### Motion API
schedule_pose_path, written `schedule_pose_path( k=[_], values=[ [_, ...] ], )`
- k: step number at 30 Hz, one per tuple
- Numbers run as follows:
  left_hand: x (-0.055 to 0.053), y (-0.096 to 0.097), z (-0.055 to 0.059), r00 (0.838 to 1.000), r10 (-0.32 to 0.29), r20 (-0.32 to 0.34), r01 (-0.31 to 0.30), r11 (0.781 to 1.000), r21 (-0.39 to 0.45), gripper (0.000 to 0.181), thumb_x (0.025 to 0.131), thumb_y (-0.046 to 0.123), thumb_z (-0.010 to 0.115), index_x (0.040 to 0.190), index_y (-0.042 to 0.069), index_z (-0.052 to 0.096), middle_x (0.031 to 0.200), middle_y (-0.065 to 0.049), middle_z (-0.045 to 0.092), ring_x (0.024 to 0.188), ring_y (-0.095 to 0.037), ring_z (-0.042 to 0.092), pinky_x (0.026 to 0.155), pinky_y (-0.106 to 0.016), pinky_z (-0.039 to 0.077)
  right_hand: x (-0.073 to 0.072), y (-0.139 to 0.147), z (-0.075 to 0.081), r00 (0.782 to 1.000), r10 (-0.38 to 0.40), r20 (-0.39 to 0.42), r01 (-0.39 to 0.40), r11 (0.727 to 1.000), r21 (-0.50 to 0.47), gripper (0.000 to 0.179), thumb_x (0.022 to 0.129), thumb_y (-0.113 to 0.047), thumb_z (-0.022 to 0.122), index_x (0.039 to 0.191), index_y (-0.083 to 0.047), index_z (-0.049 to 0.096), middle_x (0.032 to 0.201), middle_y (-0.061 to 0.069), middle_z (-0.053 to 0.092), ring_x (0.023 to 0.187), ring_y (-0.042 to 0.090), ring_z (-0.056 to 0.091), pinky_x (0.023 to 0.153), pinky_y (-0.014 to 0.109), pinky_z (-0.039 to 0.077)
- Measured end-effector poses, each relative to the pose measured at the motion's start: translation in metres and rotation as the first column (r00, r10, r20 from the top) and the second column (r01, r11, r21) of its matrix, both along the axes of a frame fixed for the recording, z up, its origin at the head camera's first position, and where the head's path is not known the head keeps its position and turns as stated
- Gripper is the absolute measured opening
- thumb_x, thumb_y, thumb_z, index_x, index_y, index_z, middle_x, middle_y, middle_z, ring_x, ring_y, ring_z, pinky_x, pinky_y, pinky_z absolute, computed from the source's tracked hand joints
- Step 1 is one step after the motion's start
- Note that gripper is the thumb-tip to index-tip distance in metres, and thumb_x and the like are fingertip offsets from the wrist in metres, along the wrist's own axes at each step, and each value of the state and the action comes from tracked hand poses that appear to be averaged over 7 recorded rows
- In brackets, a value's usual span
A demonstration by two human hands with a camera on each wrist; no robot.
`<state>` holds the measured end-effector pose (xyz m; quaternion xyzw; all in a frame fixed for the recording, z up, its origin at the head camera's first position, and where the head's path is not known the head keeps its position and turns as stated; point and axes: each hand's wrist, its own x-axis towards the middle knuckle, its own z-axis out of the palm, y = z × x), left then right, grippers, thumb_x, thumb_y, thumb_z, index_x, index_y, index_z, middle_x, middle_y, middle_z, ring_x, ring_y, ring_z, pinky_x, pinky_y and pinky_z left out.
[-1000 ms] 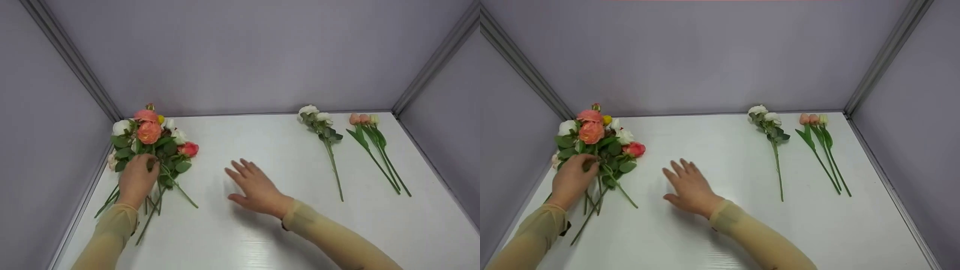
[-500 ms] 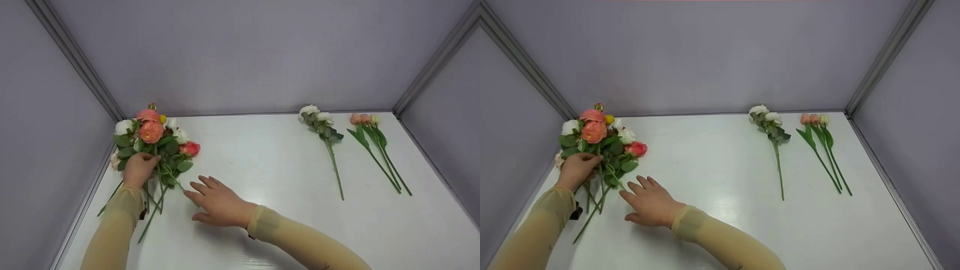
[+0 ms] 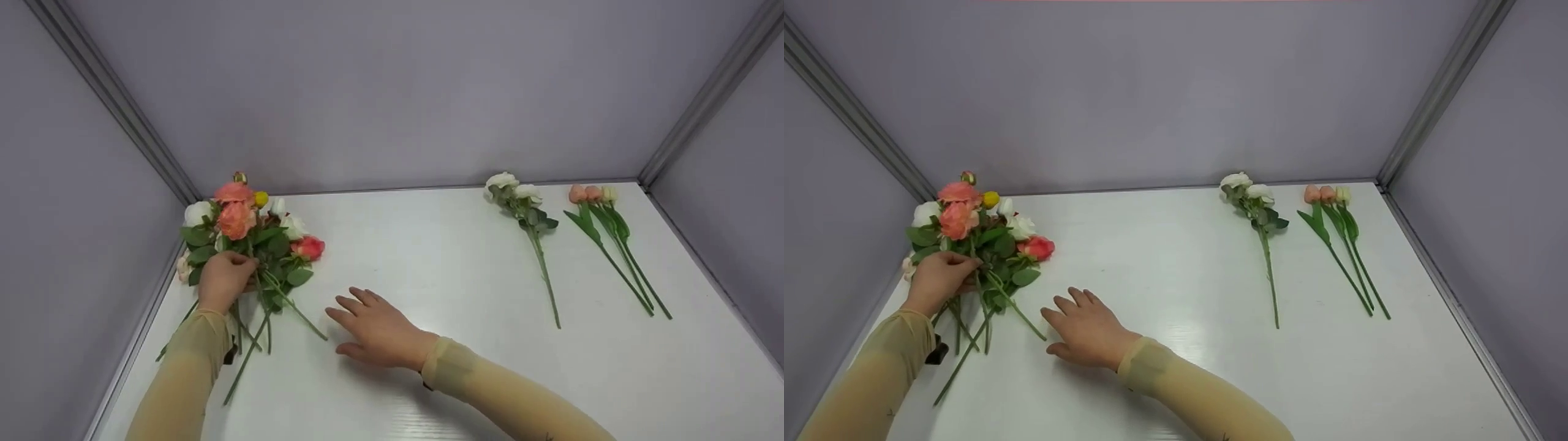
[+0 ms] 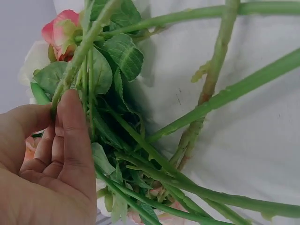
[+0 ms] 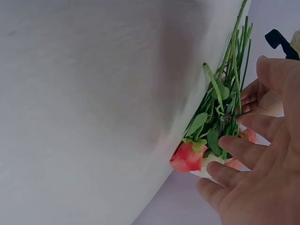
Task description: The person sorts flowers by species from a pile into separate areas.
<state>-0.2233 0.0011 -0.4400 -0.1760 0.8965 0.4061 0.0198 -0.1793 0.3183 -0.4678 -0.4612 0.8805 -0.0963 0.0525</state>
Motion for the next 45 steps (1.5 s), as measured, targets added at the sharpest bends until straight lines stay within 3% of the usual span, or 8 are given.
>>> schedule_pose_path(
  k=[11, 18, 21, 24, 27, 30, 38, 45],
  values=[
    [-0.005, 0.054, 0.027, 0.988, -0.101, -0.118, 0.122, 0.974, 0.189, 0.034, 0.103, 0.030, 0.064, 0.118, 0.000, 0.065, 0.103, -0.018, 0.066, 0.084, -0.026, 0.069, 0.074, -0.037, 0.060, -0.018, 0.046, -0.002, 0.988, -0.115, 0.105, 0.123, 0.990, -0.075, 0.063, 0.105, -0.045, 0.058, 0.157, -0.013, 0.042, 0.159, 0.011, 0.041, 0.150, 0.034, 0.030, 0.124, 0.044, 0.023],
    [-0.002, 0.142, 0.024, 0.947, -0.214, -0.242, 0.299, 0.860, 0.412, 0.020, 0.101, 0.018, 0.069, 0.110, 0.001, 0.069, 0.101, -0.015, 0.068, 0.089, -0.026, 0.069, 0.076, -0.035, 0.062, -0.022, 0.097, -0.001, 0.943, -0.248, 0.224, 0.296, 0.930, -0.217, 0.050, 0.106, -0.037, 0.059, 0.147, -0.009, 0.055, 0.151, 0.009, 0.051, 0.143, 0.031, 0.042, 0.117, 0.047, 0.036],
    [0.000, 0.180, 0.019, 0.923, -0.250, -0.291, 0.367, 0.798, 0.479, 0.016, 0.100, 0.016, 0.070, 0.106, 0.002, 0.069, 0.098, -0.013, 0.069, 0.088, -0.026, 0.069, 0.075, -0.036, 0.063, -0.019, 0.116, -0.001, 0.891, -0.303, 0.339, 0.407, 0.862, -0.301, 0.044, 0.105, -0.036, 0.061, 0.140, -0.010, 0.063, 0.142, 0.004, 0.060, 0.136, 0.026, 0.051, 0.111, 0.047, 0.043],
    [0.001, 0.213, 0.016, 0.905, -0.277, -0.323, 0.414, 0.748, 0.519, 0.017, 0.099, 0.018, 0.071, 0.106, 0.003, 0.069, 0.097, -0.012, 0.069, 0.089, -0.025, 0.069, 0.076, -0.036, 0.063, -0.013, 0.130, 0.000, 0.794, -0.300, 0.528, 0.530, 0.767, -0.361, 0.039, 0.104, -0.039, 0.062, 0.134, -0.015, 0.068, 0.132, -0.003, 0.066, 0.125, 0.020, 0.060, 0.104, 0.046, 0.049],
    [0.002, 0.238, 0.014, 0.893, -0.290, -0.344, 0.440, 0.722, 0.534, 0.017, 0.099, 0.020, 0.072, 0.106, 0.005, 0.069, 0.097, -0.011, 0.069, 0.089, -0.024, 0.069, 0.076, -0.035, 0.063, -0.006, 0.140, -0.001, 0.683, -0.215, 0.699, 0.618, 0.680, -0.395, 0.038, 0.103, -0.038, 0.063, 0.130, -0.012, 0.070, 0.124, 0.001, 0.070, 0.113, 0.021, 0.066, 0.096, 0.046, 0.054],
    [0.004, 0.255, 0.013, 0.885, -0.297, -0.360, 0.457, 0.707, 0.540, 0.016, 0.099, 0.021, 0.072, 0.106, 0.007, 0.069, 0.096, -0.009, 0.069, 0.089, -0.023, 0.069, 0.076, -0.034, 0.063, 0.001, 0.145, -0.004, 0.604, -0.134, 0.786, 0.667, 0.624, -0.406, 0.036, 0.103, -0.030, 0.066, 0.126, -0.002, 0.069, 0.117, 0.010, 0.072, 0.104, 0.024, 0.069, 0.090, 0.042, 0.058],
    [0.007, 0.275, 0.008, 0.881, -0.297, -0.369, 0.466, 0.681, 0.565, 0.016, 0.099, 0.023, 0.072, 0.106, 0.009, 0.069, 0.096, -0.007, 0.070, 0.089, -0.022, 0.070, 0.078, -0.034, 0.062, 0.010, 0.146, -0.009, 0.515, -0.090, 0.852, 0.765, 0.496, -0.410, 0.032, 0.094, -0.015, 0.077, 0.114, 0.008, 0.069, 0.104, 0.017, 0.074, 0.092, 0.027, 0.072, 0.079, 0.035, 0.061],
    [0.007, 0.270, 0.004, 0.897, -0.298, -0.327, 0.442, 0.605, 0.662, 0.025, 0.098, 0.023, 0.073, 0.114, 0.005, 0.069, 0.103, -0.010, 0.073, 0.095, -0.025, 0.071, 0.082, -0.037, 0.062, 0.012, 0.144, -0.013, 0.475, -0.054, 0.878, 0.800, 0.443, -0.405, 0.031, 0.095, -0.012, 0.074, 0.114, 0.012, 0.068, 0.103, 0.019, 0.073, 0.092, 0.027, 0.073, 0.081, 0.038, 0.062]
  ],
)
